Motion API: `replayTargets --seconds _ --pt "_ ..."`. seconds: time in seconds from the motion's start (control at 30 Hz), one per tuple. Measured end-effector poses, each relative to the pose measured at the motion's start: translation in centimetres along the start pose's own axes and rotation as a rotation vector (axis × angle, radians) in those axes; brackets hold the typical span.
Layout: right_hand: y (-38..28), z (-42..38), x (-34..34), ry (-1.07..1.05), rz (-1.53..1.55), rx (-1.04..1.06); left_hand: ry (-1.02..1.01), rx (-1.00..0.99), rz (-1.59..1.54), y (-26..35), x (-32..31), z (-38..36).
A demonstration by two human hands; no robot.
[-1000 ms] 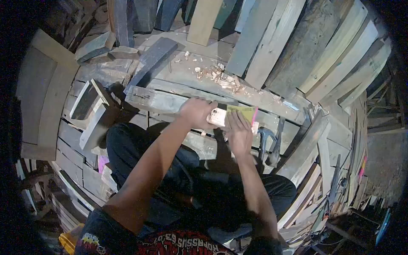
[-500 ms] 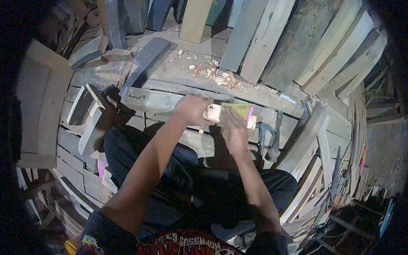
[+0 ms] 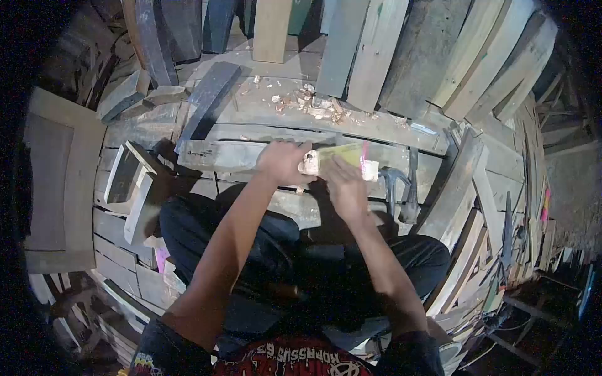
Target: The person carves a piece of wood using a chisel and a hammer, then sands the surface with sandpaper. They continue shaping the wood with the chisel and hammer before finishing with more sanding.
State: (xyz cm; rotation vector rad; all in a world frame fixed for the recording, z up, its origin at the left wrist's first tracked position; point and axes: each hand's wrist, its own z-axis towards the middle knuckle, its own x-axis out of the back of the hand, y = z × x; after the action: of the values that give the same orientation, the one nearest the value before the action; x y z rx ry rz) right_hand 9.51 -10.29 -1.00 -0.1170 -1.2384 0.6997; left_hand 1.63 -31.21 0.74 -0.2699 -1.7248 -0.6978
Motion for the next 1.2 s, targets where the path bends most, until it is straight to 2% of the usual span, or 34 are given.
replayTargets --seconds 0.07,0.17,0.23,0.27,0.3,0.37,0.4,0.5,0.53,0.57,0.63,0.7,0.77,0.83,0.87,0.9,1.0,1.2 --pt "0.7 -0.4 -0.3 -0.043 0.061 0.067 -0.005 0.015 -0.014 0.4 0.2 0.0" --pt "2.1 1.2 0.4 0.103 -0.072 -0.119 0.057 0.01 -0.003 0.1 -0.3 -0.2" --pt "0.8 -0.2 -0.1 0.03 -0.075 0.036 0.051 -0.024 0.02 -0.1 -0.7 0.0" --pt "0.5 -0.3 -0.4 -0.001 -0.008 0.044 0.109 -0.048 -0.005 -0.3 -1.2 0.0" --pt "0.1 -0.6 -0.5 -0.032 0.058 0.048 0.074 -0.026 -0.007 0.2 -0.8 0.1" --pt "1.5 0.8 0.0 0.07 -0.051 -0.022 0.008 0.023 0.004 0.2 0.2 0.6" --pt "1.5 1.0 -0.3 0.102 -0.082 -0.067 0.077 -0.016 -0.009 -0.1 -0.1 0.6" --pt "-0.8 -1.0 -1.1 -0.003 -0.026 0.047 0.046 0.011 0.004 0.1 -0.7 0.4" --pt "0.1 -0.4 -0.8 0.008 0.017 0.075 0.037 0.027 -0.006 0.3 -0.5 0.4" --pt "1.1 0.3 -0.3 0.052 -0.071 0.085 0.021 0.033 -0.013 0.4 -0.3 0.4" --pt "1.3 0.9 -0.2 0.091 -0.073 -0.113 -0.009 0.049 -0.017 0.2 0.2 0.8" --pt "-0.2 0.2 -0.4 0.092 -0.023 -0.014 -0.024 0.041 -0.002 0.2 0.2 0.7" --pt "-0.1 0.2 -0.2 0.101 0.082 -0.049 -0.026 0.056 0.009 0.3 0.3 1.0" --pt "0.1 1.5 1.7 0.121 0.186 -0.238 0.038 0.021 0.017 0.0 0.2 0.9" --pt "-0.1 2.3 2.7 0.262 0.088 -0.057 -0.006 0.054 0.012 -0.2 0.0 1.0" --pt "-0.4 1.7 2.9 0.216 0.121 -0.202 -0.056 0.082 0.006 -0.3 0.2 1.2" --pt "-1.4 1.3 2.7 0.157 0.141 -0.067 -0.01 0.061 -0.102 -0.6 0.7 1.6" --pt "-0.6 1.6 0.5 0.011 0.055 0.109 -0.097 0.127 -0.078 0.2 2.4 2.2"
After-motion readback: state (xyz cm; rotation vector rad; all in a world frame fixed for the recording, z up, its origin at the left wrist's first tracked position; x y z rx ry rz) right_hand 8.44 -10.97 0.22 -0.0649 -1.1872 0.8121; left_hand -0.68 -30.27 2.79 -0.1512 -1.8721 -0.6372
